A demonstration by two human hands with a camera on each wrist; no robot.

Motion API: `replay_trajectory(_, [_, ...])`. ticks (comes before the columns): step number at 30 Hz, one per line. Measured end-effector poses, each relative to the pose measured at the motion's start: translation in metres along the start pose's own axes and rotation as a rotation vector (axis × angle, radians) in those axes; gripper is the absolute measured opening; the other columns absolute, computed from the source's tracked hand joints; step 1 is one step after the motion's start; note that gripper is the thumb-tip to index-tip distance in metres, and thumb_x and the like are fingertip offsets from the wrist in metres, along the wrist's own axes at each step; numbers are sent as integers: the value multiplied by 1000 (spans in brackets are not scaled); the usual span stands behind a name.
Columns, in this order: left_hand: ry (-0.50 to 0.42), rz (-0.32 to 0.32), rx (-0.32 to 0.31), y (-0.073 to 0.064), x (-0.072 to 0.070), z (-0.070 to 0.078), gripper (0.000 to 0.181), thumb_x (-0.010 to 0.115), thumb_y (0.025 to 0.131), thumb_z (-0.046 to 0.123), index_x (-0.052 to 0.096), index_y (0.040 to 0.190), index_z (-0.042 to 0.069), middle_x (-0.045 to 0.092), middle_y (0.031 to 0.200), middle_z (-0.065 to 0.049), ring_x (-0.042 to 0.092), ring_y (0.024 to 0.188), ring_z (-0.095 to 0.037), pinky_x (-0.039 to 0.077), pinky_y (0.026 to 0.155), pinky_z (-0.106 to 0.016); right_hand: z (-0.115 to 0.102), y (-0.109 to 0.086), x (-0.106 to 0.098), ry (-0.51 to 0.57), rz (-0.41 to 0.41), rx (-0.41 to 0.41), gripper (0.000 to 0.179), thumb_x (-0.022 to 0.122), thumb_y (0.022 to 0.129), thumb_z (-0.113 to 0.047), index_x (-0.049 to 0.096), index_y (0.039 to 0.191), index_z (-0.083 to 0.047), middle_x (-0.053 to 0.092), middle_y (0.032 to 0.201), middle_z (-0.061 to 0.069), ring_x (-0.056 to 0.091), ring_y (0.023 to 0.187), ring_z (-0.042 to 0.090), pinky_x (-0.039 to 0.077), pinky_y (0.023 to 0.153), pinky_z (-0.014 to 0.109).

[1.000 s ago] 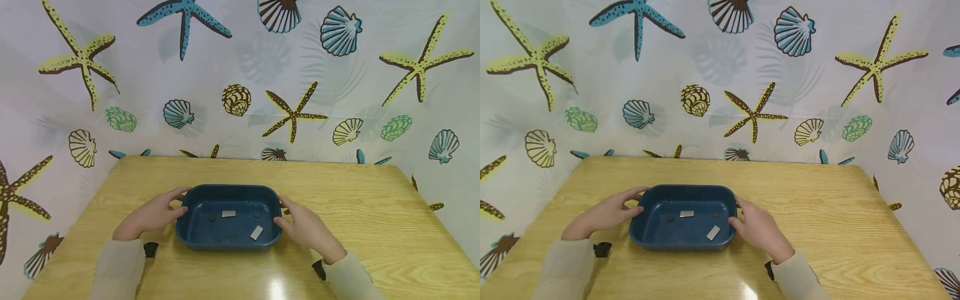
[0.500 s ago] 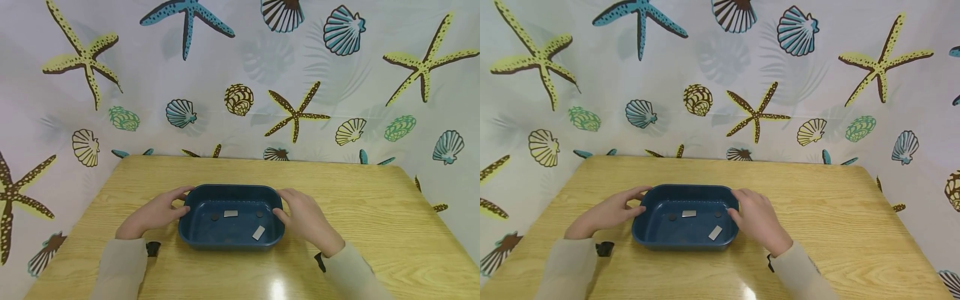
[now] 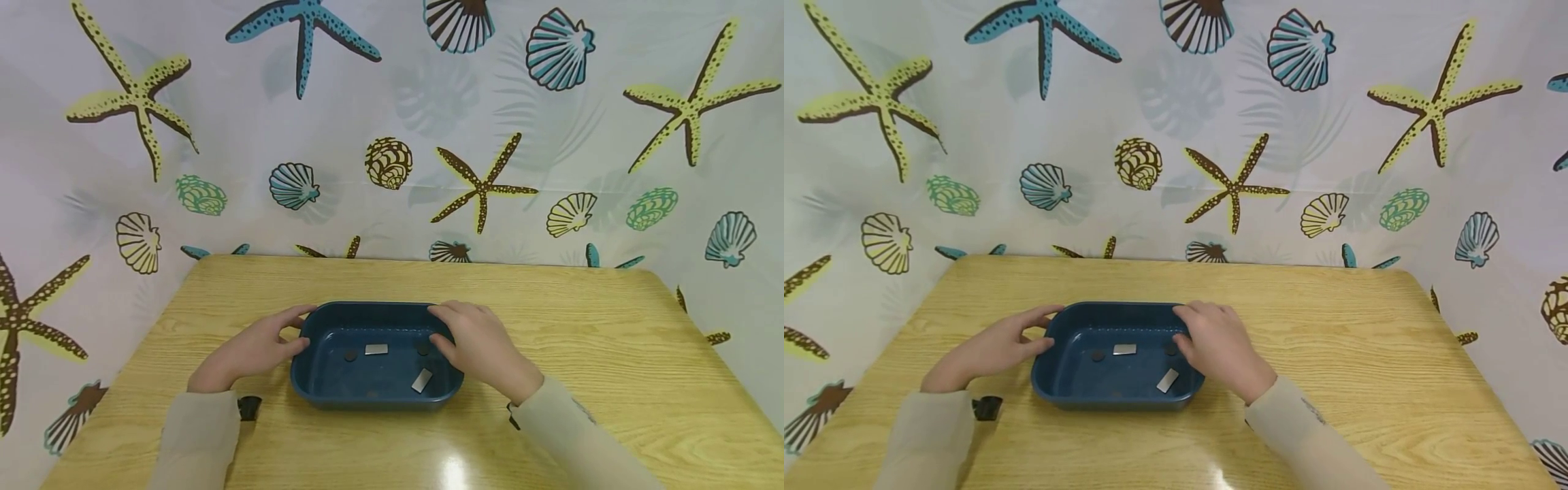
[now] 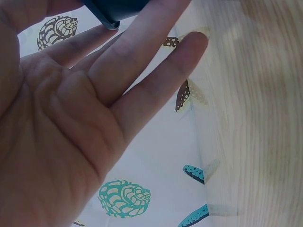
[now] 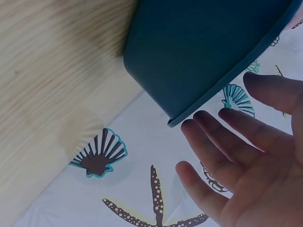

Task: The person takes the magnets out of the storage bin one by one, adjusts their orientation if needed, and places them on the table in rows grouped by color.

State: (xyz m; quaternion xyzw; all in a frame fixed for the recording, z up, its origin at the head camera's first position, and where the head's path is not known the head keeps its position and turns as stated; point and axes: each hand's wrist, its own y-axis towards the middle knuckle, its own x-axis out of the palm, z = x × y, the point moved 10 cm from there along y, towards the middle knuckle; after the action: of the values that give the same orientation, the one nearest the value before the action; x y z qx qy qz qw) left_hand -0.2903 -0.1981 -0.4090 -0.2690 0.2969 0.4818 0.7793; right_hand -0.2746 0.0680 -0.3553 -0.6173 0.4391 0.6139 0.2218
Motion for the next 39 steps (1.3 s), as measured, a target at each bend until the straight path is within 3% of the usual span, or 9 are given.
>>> replay_trajectory(7, [-6, -1, 7, -1, 0, 0, 62, 59, 104, 17, 35, 159, 4, 53, 144, -35, 71, 96, -19, 51, 72, -31, -11, 9, 10, 1, -43, -39, 45, 76, 95, -28, 68, 134, -7, 72, 130, 12, 68, 122, 29, 54, 102, 52])
replay_trajectory(12, [-6, 2, -7, -1, -1, -1, 62, 59, 104, 17, 35, 159, 5, 52, 145, -34, 70, 97, -20, 49, 71, -32, -17, 13, 19, 0, -117, -72, 47, 78, 93, -30, 68, 134, -8, 71, 132, 10, 68, 123, 28, 53, 104, 52])
replay_trajectory(21, [-2, 0, 5, -1, 0, 3, 63, 59, 104, 17, 33, 159, 3, 52, 145, -35, 70, 91, -16, 50, 71, -31, -16, 13, 44, 123, -336, -95, 56, 82, 88, -30, 65, 139, -11, 68, 139, 8, 66, 127, 26, 51, 107, 49])
replay_trajectory(27, [10, 1, 13, -2, -1, 3, 63, 59, 104, 18, 33, 159, 2, 53, 144, -35, 72, 97, -20, 52, 74, -31, -16, 12, 52, 189, -385, -118, 59, 87, 82, -30, 68, 135, -9, 69, 136, 8, 66, 125, 27, 52, 106, 47])
replay_trajectory(39, [2, 2, 0, -1, -1, -2, 63, 60, 104, 18, 34, 160, 5, 52, 146, -34, 73, 101, -21, 52, 74, -30, -18, 10, 67, 253, -446, -156, 48, 89, 81, -26, 73, 125, -15, 70, 117, 2, 66, 97, 18, 55, 81, 30])
